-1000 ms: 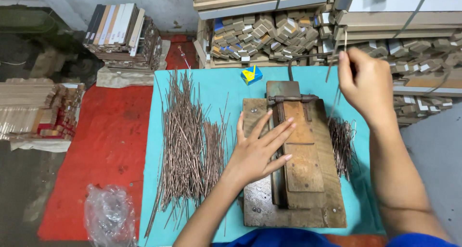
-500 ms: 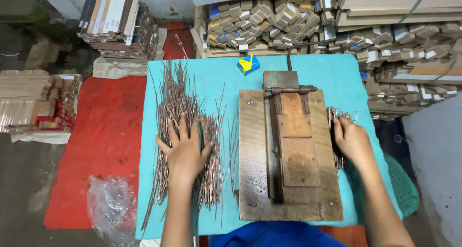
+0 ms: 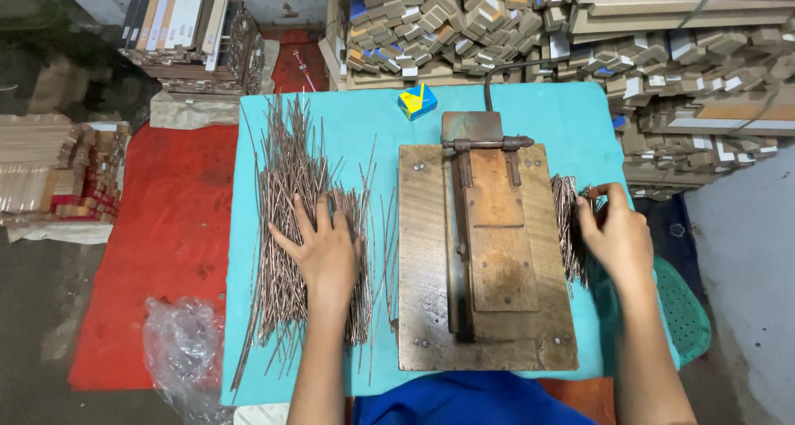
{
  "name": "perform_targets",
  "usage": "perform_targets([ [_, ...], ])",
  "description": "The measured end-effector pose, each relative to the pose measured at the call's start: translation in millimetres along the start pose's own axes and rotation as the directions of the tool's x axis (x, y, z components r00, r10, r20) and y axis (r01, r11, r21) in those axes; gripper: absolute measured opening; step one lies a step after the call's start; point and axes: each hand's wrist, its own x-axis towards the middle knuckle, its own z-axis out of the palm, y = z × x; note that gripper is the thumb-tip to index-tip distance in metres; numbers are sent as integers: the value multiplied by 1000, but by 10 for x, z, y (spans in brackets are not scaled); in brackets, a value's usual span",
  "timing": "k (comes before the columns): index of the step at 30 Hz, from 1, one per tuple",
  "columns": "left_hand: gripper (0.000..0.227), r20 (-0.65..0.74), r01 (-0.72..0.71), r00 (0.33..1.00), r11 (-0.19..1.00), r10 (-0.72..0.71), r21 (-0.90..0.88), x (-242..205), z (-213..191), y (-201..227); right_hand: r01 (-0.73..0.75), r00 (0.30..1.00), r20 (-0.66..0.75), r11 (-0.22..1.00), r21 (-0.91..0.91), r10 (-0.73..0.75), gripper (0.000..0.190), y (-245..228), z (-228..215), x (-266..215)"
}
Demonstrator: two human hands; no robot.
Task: Manually processing thin metal rods by placing them individually into a wooden jig and pulling a lever.
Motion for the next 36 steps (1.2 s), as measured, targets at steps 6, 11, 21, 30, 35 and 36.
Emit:
perform_targets([
  [6, 24, -27, 17, 1000, 998, -15, 53, 0, 48, 35, 89, 996, -29, 988, 130, -86, 24, -255, 28, -145],
  [11, 15, -35, -9, 999, 1000, 9, 0, 28, 110, -15, 118, 992, -63, 961, 250, -106, 18, -206, 122, -145],
  [21, 10, 23, 59, 998, 990, -57, -131, -21, 20, -96, 161, 986, -95, 945, 285, -140, 16, -176, -7, -160],
  [30, 12, 18, 52, 999, 965, -50, -257, -6, -100, -183, 206, 978, -86, 923, 325, -188, 15, -305, -14, -147],
  [35, 20, -10, 50, 998, 939, -57, -341, -21, -272, -176, 253, 967, -115, 906, 339, -227, 15, -439, -173, -164],
  [36, 25, -33, 46, 997, 929, -63, -367, -25, -348, -165, 281, 959, -132, 895, 346, -250, 14, -485, -223, -172],
])
